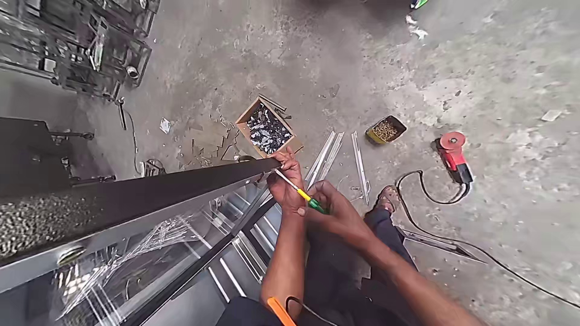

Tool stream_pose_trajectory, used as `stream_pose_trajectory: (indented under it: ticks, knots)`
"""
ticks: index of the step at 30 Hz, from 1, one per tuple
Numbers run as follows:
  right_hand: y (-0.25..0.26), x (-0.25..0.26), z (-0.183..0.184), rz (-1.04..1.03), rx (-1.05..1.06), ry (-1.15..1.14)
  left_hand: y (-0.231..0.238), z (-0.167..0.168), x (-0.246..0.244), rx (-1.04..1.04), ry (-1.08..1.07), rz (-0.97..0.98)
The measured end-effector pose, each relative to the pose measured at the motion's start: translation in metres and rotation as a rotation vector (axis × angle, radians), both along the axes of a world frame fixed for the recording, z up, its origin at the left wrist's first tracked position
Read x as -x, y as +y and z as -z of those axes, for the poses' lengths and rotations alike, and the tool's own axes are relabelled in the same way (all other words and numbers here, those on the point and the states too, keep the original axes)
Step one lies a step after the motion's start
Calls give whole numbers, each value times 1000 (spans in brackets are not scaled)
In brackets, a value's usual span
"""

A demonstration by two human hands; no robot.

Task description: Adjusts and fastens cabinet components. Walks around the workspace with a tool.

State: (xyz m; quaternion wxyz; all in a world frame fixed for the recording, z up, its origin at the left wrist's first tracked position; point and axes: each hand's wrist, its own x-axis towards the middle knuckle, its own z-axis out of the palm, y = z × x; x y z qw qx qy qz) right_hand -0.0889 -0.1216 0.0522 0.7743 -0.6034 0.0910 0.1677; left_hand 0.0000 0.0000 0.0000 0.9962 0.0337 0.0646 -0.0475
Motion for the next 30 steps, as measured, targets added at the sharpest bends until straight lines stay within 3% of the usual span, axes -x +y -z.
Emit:
stream_pose_trajectory:
  ticks: [3,5,6,7,9,12,13,14,16,19,22,24,30]
  knots:
    - [19,18,6,159,788,-392,0,1,2,20,47,1]
    - [31,21,8,173,994,-470,1,6,1,31,38,-8]
    - [33,22,8,165,941,-457,4,9,3,24,24,-7]
    - [32,20,6,156,801,-406,5,10,2,6,15,-5]
    - [19,15,-3,102,264,-145,6,12,7,-33,47,-14]
    - [-1,-1,-5,24,-936,417,5,14,8,-41,13,-23]
    - [-2,-2,-1,-8,-1147,533,5,13,9,-42,3,-16]
    - [-3,-4,1,-29,-1149,538,5,11,7,-49,10,-18]
    - [-2,-5,2,-20,-710,289,4,5,7,-65,31,-25]
    - [8,3,11,46,259,-270,2,2,0,6,77,1]
    - [18,9,12,153,858,-504,2,4,-2,19,61,-8]
    - [23,11,5,116,995,-500,5,7,1,35,52,-9]
    - [25,14,5,57,978,-504,7,7,4,10,-1,16]
